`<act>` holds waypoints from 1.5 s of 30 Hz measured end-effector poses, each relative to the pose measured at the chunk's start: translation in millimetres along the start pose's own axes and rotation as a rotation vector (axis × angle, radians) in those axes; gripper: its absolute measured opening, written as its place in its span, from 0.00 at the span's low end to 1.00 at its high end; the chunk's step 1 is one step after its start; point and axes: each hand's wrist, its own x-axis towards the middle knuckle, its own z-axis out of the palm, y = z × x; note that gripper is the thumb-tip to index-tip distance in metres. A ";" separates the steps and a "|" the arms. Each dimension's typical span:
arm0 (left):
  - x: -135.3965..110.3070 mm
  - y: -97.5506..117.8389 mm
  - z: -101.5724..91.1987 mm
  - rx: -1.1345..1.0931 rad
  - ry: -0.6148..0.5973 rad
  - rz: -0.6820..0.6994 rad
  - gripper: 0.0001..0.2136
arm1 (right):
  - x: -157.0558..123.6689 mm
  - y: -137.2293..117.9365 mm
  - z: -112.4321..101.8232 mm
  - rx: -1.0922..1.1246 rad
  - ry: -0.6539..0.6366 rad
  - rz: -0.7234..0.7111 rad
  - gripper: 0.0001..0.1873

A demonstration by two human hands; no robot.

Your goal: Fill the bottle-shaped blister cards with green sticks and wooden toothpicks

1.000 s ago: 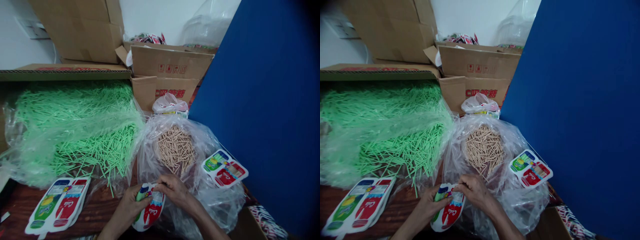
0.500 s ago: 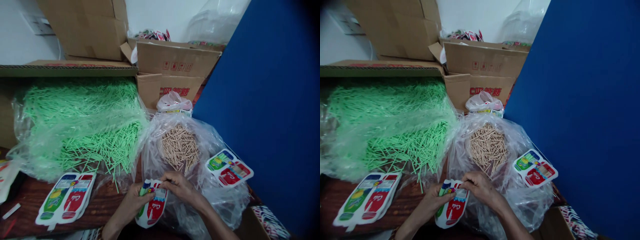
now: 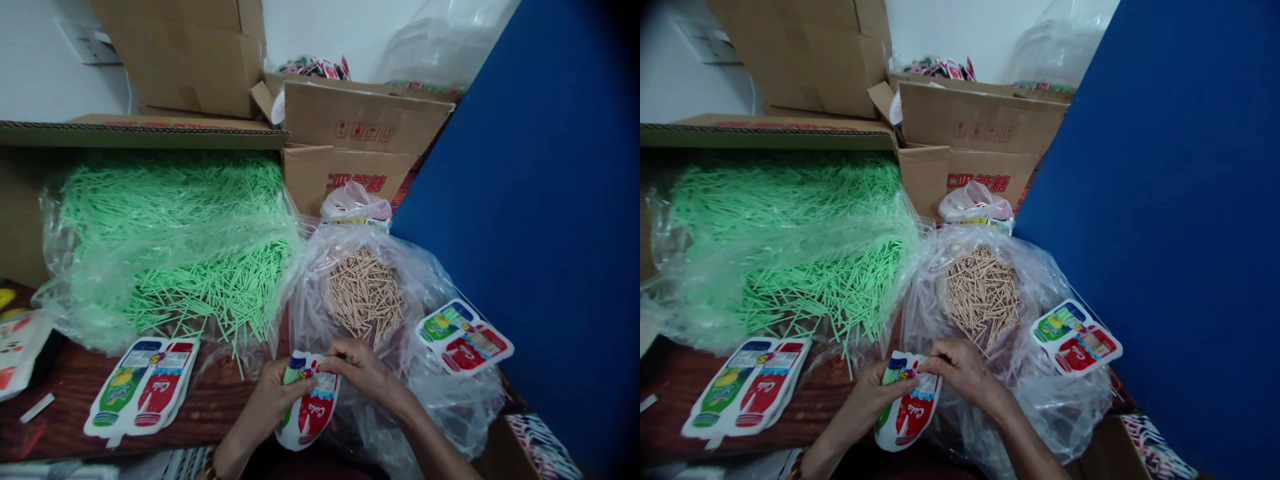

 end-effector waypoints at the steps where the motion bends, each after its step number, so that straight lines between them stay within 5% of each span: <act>1: 0.5 -0.8 -0.6 0.003 -0.004 0.009 0.10 | -0.3 -2.0 -0.1 0.045 -0.018 0.012 0.12; 6: 1.2 -1.9 -3.6 0.063 -0.033 0.059 0.09 | 1.5 -8.5 2.5 0.119 -0.051 0.001 0.07; 18: 1.2 6.8 2.0 0.056 -0.017 0.043 0.08 | 8.8 -1.3 10.2 -0.067 0.062 0.003 0.19; 30: 0.7 9.4 -1.6 0.187 0.066 0.138 0.08 | -3.4 -2.9 -3.4 0.172 0.046 0.056 0.10; 37: 4.0 0.8 -6.3 0.217 0.096 0.132 0.10 | 20.7 41.7 -62.2 -0.334 0.497 0.222 0.13; 41: 4.7 -2.9 -6.1 0.236 0.103 0.136 0.11 | 39.8 54.6 -82.4 -0.751 0.495 0.420 0.12; 45: 2.8 -9.1 -8.2 0.175 0.112 0.104 0.11 | 45.8 52.9 -76.6 -0.829 0.466 0.418 0.10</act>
